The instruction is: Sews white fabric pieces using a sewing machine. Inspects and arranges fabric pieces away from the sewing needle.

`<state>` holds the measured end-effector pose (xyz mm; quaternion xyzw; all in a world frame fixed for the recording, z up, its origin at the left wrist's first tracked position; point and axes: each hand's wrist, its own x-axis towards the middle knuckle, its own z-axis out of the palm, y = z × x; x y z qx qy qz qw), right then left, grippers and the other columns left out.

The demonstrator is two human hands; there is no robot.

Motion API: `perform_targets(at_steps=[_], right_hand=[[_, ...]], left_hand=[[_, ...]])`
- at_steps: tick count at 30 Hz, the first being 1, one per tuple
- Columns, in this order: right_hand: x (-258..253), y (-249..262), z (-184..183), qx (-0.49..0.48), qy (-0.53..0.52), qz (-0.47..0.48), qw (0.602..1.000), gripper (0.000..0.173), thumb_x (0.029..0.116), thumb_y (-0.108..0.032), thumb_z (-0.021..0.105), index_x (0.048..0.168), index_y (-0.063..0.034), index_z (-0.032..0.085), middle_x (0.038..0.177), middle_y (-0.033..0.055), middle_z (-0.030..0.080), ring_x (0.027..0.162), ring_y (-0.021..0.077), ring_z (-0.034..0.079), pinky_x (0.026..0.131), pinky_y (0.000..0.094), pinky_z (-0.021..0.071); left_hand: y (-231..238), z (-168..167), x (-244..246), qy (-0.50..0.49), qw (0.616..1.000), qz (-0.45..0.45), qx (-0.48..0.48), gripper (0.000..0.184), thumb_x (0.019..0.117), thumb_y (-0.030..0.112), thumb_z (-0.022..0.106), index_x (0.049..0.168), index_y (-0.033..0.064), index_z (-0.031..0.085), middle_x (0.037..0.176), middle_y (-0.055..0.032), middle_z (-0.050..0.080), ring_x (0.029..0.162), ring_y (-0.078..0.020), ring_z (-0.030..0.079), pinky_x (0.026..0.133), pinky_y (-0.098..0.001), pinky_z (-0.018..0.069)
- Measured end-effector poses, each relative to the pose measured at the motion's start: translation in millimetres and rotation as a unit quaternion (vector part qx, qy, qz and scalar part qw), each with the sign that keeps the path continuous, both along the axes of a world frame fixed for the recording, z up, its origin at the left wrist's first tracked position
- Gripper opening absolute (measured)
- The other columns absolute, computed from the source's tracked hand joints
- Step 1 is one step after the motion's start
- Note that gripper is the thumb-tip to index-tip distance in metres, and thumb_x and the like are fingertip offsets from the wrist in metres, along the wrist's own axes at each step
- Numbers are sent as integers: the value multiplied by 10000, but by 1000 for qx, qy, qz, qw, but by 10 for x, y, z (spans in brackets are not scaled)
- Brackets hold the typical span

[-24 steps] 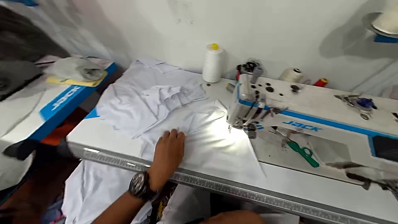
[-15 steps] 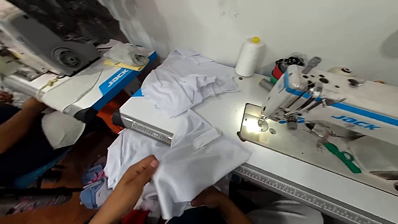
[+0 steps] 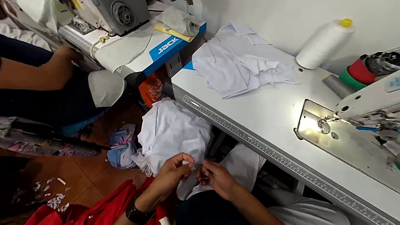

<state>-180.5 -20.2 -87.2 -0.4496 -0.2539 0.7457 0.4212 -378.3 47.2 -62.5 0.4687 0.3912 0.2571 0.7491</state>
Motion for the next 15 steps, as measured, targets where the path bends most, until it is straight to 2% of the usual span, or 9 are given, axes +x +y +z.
perform_targets(at_steps=[3,5,7,9,10,11,13,14,15], right_hand=[[156,-1,-165,82,-180,-41,979,293,1068,-225,456,963,-55,671,953,11,704,883,98,660,778,292,552],[221,-12,-225,164,-247,-60,953,229,980,-237,636,1113,-53,670,1090,37,701,982,125,668,854,332,570],[162,49,-128,253,-282,-34,925,487,914,-345,748,1310,-89,625,1303,42,642,1145,140,634,949,372,559],[33,190,99,332,-293,23,896,730,877,-446,777,1489,-148,513,1500,30,529,1360,161,513,1089,429,494],[-26,294,234,372,-284,57,882,842,858,-461,791,1550,-144,432,1536,34,496,1409,170,467,1135,439,456],[-74,408,372,410,-268,92,867,943,836,-454,808,1585,-103,355,1521,56,514,1409,183,469,1151,440,438],[-133,593,618,444,-243,170,846,959,819,-331,831,1570,-12,327,1271,95,655,1223,185,601,1078,412,491],[-132,658,690,448,-249,211,832,820,839,-263,819,1501,15,424,1117,97,697,1109,187,643,1063,431,482],[-108,705,706,460,-260,251,811,583,876,-228,782,1346,40,564,974,95,701,1011,195,651,1055,467,442]], left_hand=[[175,98,-284,-6,998,8,56,112,962,154,615,975,158,726,752,27,655,579,-21,551,549,-184,477],[232,140,-429,-11,988,-22,152,114,985,212,640,1016,171,742,888,21,708,729,-25,624,652,-178,520],[283,204,-465,16,950,-74,302,154,1031,228,576,1056,167,714,931,44,694,806,-27,634,720,-190,538],[326,337,-434,30,911,-139,386,153,1052,232,534,1065,153,664,825,71,642,698,10,584,630,-162,506],[347,418,-404,22,897,-180,404,145,1060,238,524,1071,143,632,764,78,610,635,24,554,575,-148,482],[373,504,-377,13,882,-221,416,143,1067,243,515,1082,134,606,761,76,610,636,31,559,574,-143,486],[434,694,-377,29,845,-260,465,186,1083,273,493,1107,128,607,847,61,658,734,27,617,658,-161,535],[476,818,-421,51,827,-252,499,198,1087,284,484,1111,137,616,873,55,673,755,22,631,673,-173,547],[522,964,-505,80,810,-228,535,196,1084,293,488,1106,158,629,892,69,683,770,33,638,686,-169,555]])
